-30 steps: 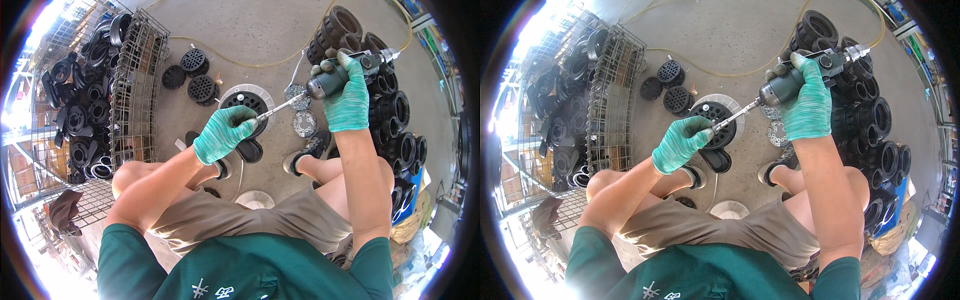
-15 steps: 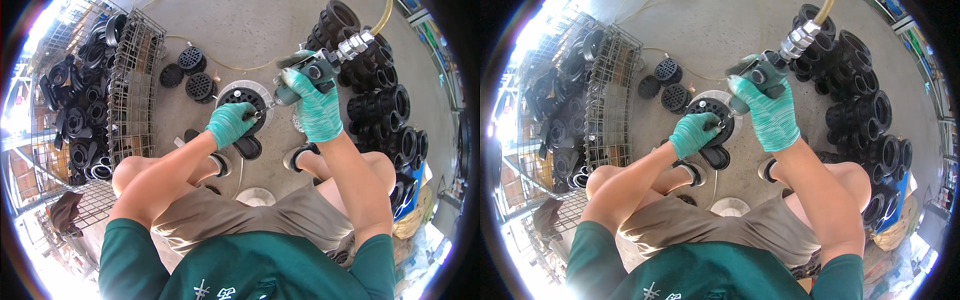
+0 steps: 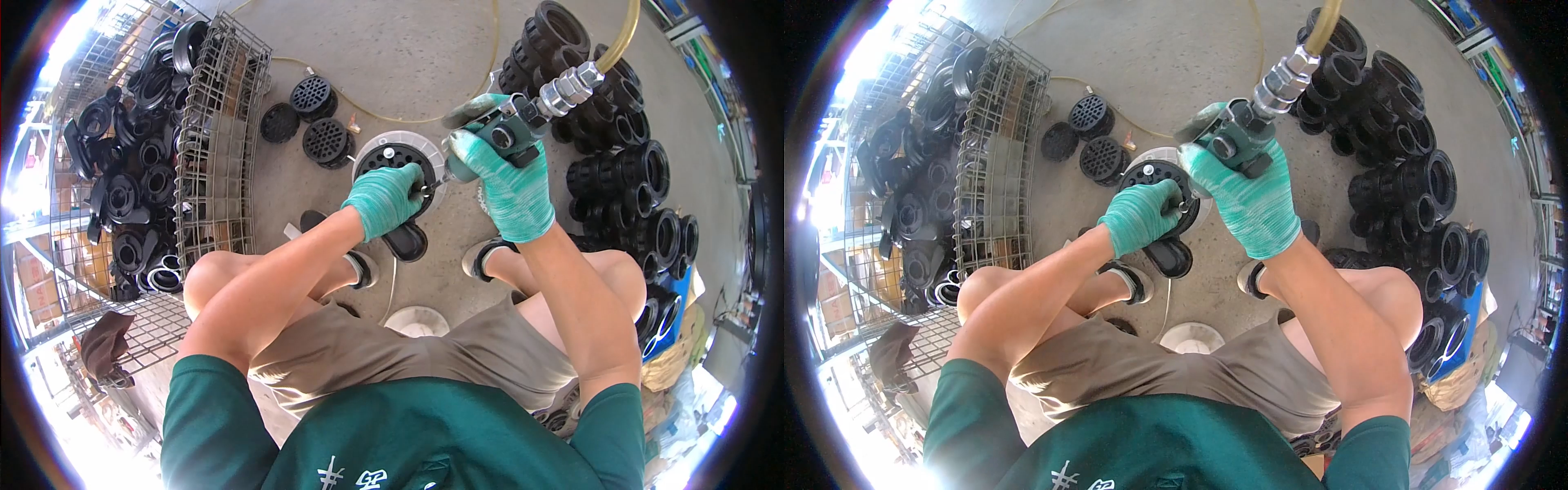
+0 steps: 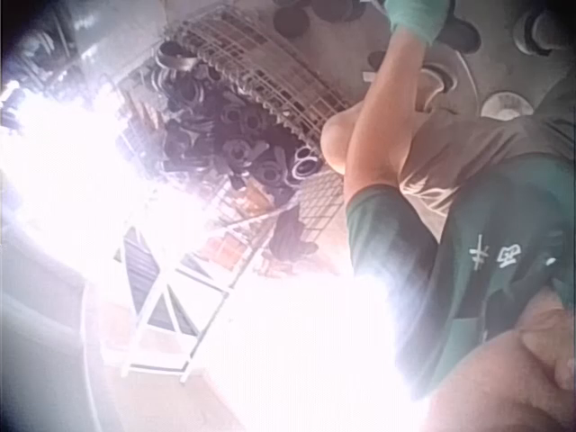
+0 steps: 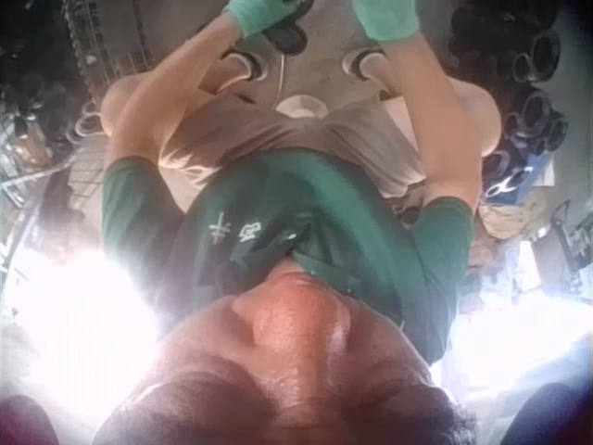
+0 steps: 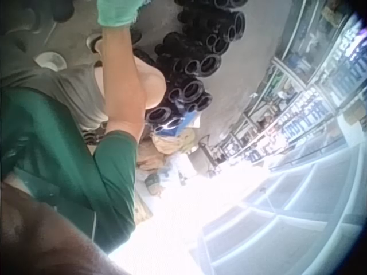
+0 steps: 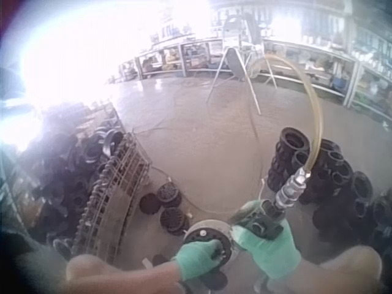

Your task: The person picks up screws and washers, positions them onto a black circular component, and uses a pneumatic screwdriver to secure them. The person then picks up a larger black housing and places the assembled component into it.

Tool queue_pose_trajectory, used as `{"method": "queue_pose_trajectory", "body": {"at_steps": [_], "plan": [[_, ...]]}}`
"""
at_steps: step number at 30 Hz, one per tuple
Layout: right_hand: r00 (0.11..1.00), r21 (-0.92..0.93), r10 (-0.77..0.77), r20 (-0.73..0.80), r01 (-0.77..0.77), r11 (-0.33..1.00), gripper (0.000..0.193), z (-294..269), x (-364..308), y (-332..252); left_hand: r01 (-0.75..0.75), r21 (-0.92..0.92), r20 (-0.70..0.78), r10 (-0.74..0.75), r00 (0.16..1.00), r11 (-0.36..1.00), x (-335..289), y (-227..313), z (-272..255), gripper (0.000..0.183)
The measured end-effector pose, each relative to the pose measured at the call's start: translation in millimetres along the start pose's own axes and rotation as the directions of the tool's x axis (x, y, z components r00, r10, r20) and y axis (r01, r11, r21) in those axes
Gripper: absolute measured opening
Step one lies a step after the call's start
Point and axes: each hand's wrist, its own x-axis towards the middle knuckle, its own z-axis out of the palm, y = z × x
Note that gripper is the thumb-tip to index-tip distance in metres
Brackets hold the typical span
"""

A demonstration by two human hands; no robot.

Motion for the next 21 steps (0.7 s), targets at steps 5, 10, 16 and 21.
{"method": "queue_pose_trajectory", "body": {"at_steps": [5,10,16,21], "plan": [[0.994,-0.119,0.005,0.112,0.009,0.993,0.031,15.1,-5.9,-6.3,-0.034,0.029,0.021,0.033,0.999,0.999,3.2,-3.9,0.7,0.025],[0.952,-0.300,-0.118,0.281,0.204,0.932,0.046,25.8,-5.2,22.4,-0.182,-0.122,-0.064,0.175,0.982,0.976,21.3,-35.9,38.3,0.026],[0.925,-0.196,0.004,0.379,0.076,0.978,0.044,20.6,-2.5,12.5,-0.089,-0.093,-0.062,0.084,0.995,0.992,17.6,-29.7,37.5,0.026],[0.985,-0.171,-0.030,0.170,0.060,0.983,0.034,16.1,7.6,-1.7,-0.036,-0.025,0.036,0.036,0.999,0.999,2.0,-3.1,-5.2,0.026]]}}
